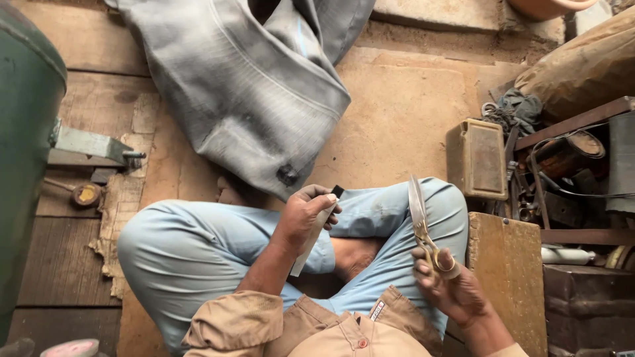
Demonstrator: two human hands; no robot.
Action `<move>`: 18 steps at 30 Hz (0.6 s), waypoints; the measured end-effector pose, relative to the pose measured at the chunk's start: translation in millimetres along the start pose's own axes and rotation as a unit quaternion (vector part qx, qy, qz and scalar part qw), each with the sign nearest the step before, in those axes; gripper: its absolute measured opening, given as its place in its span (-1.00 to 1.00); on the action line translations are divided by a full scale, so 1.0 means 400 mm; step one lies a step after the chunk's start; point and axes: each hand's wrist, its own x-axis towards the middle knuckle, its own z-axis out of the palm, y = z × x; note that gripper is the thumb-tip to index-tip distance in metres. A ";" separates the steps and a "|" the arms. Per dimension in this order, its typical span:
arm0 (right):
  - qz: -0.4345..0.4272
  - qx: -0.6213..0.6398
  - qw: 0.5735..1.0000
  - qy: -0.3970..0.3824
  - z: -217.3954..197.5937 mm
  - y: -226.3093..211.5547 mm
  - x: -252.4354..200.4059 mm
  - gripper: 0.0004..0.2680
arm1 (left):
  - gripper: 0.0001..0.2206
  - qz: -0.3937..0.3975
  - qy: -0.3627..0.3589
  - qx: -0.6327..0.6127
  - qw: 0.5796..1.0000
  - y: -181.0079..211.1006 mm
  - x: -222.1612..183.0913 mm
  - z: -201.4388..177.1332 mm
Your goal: Repairing a puncture in a motorcycle inner tube by applying a patch and sealant.
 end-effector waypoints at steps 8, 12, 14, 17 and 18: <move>-0.042 -0.373 0.927 0.025 0.002 0.045 0.097 -0.67 | -0.90 0.009 -0.011 0.016 1.000 -0.067 0.009 0.012; -0.035 -0.620 0.781 0.069 0.129 0.029 0.117 -0.65 | -0.91 0.024 -0.007 0.015 1.000 -0.021 -0.016 0.026; -0.044 -0.688 0.721 0.067 0.215 0.020 0.113 -0.61 | -0.91 0.026 -0.011 0.016 0.999 -0.014 -0.017 0.023; -0.051 -0.772 0.630 0.071 0.287 0.011 0.113 -0.55 | -0.90 0.034 -0.025 0.021 0.999 -0.016 -0.011 0.017; -0.050 -0.791 0.604 0.077 0.302 0.009 0.114 -0.51 | -0.90 0.039 -0.035 0.026 0.998 -0.018 -0.008 0.015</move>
